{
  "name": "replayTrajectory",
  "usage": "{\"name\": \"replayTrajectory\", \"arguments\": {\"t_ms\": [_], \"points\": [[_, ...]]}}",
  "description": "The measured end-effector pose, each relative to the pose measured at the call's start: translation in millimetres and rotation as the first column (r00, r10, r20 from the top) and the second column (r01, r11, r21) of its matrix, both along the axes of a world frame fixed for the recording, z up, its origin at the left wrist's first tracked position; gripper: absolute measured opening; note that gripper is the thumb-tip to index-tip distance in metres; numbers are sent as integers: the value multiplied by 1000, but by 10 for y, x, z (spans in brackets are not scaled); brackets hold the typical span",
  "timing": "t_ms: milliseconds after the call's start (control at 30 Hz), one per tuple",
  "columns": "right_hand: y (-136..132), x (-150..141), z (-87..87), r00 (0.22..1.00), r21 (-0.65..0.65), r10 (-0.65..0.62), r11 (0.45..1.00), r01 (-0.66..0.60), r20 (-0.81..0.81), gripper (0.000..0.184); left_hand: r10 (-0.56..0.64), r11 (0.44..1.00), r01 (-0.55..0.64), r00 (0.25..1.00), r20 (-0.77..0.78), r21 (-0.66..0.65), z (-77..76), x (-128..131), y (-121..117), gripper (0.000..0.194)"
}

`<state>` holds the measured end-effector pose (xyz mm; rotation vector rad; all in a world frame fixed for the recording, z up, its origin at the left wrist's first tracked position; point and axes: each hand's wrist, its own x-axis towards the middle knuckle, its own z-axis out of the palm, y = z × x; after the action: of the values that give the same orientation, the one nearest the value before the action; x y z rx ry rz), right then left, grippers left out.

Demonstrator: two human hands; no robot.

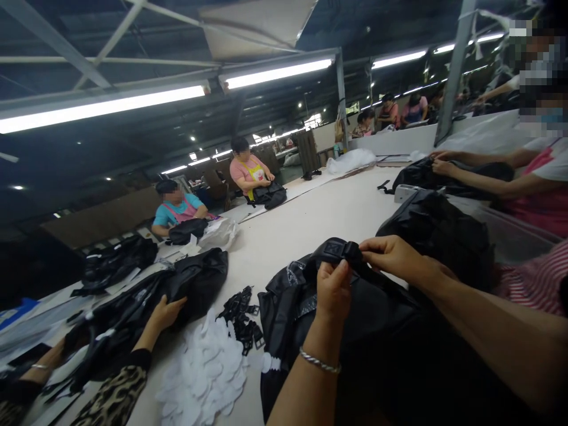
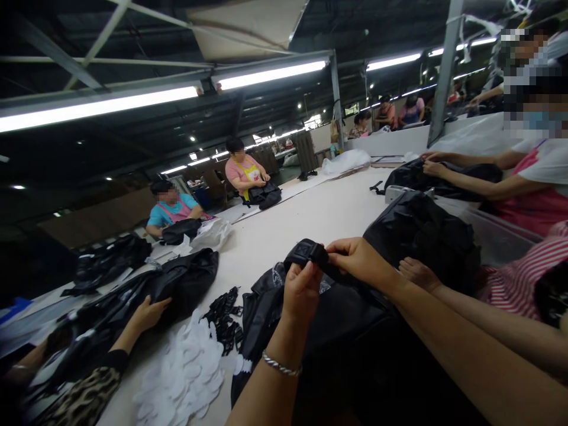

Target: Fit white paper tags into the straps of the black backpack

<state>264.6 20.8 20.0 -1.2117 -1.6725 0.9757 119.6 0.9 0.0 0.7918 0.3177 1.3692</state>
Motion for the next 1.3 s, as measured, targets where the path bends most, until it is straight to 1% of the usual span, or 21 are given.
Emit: {"name": "replayTrajectory", "arguments": {"t_ms": [100,200,267,333,400,467,533,633,700,800,867,967,1067,1133,1233,1300], "points": [[19,65,-45,991,-67,59,996,-50,124,29,52,999,-52,998,33,-15,54,-64,6,29],[13,97,-56,986,-107,72,993,-56,150,29,82,997,-82,994,77,-12,122,-128,25,28],[-10,45,16,990,-84,58,995,-47,132,29,90,996,-92,990,106,13,163,-152,32,25],[-28,-58,134,993,-36,47,998,-43,112,28,93,995,-97,990,109,30,189,-165,34,22],[-27,-173,247,995,12,47,999,-48,91,27,99,994,-102,990,97,32,198,-178,35,23],[-9,-260,311,996,36,55,998,-58,76,25,116,993,-118,989,93,21,197,-204,39,27],[15,-298,308,993,18,69,997,-71,97,24,133,991,-135,986,104,11,198,-246,47,31],[51,-284,221,986,-60,81,996,-73,143,23,125,992,-126,986,111,6,212,-317,67,30],[73,-272,164,990,-87,77,994,-67,116,24,105,994,-106,989,104,6,223,-346,78,27],[93,-311,162,997,-45,73,996,-72,26,26,92,996,-92,992,85,-5,231,-346,81,26],[93,-374,229,997,10,62,998,-62,-38,27,81,997,-80,995,60,-9,238,-327,70,30],[85,-465,386,994,98,54,994,-45,-91,26,79,997,-79,997,11,10,275,-304,49,34],[91,-480,517,993,135,110,986,-102,-49,22,95,994,-93,995,-20,52,350,-321,50,33],[109,-439,551,991,129,134,982,-135,14,20,118,991,-116,993,-20,67,408,-352,71,32],[148,-350,517,980,99,153,981,-166,126,17,177,981,-177,984,3,75,471,-392,117,29],[176,-309,468,969,82,176,978,-192,171,16,209,976,-210,978,9,59,491,-398,143,28]]}}
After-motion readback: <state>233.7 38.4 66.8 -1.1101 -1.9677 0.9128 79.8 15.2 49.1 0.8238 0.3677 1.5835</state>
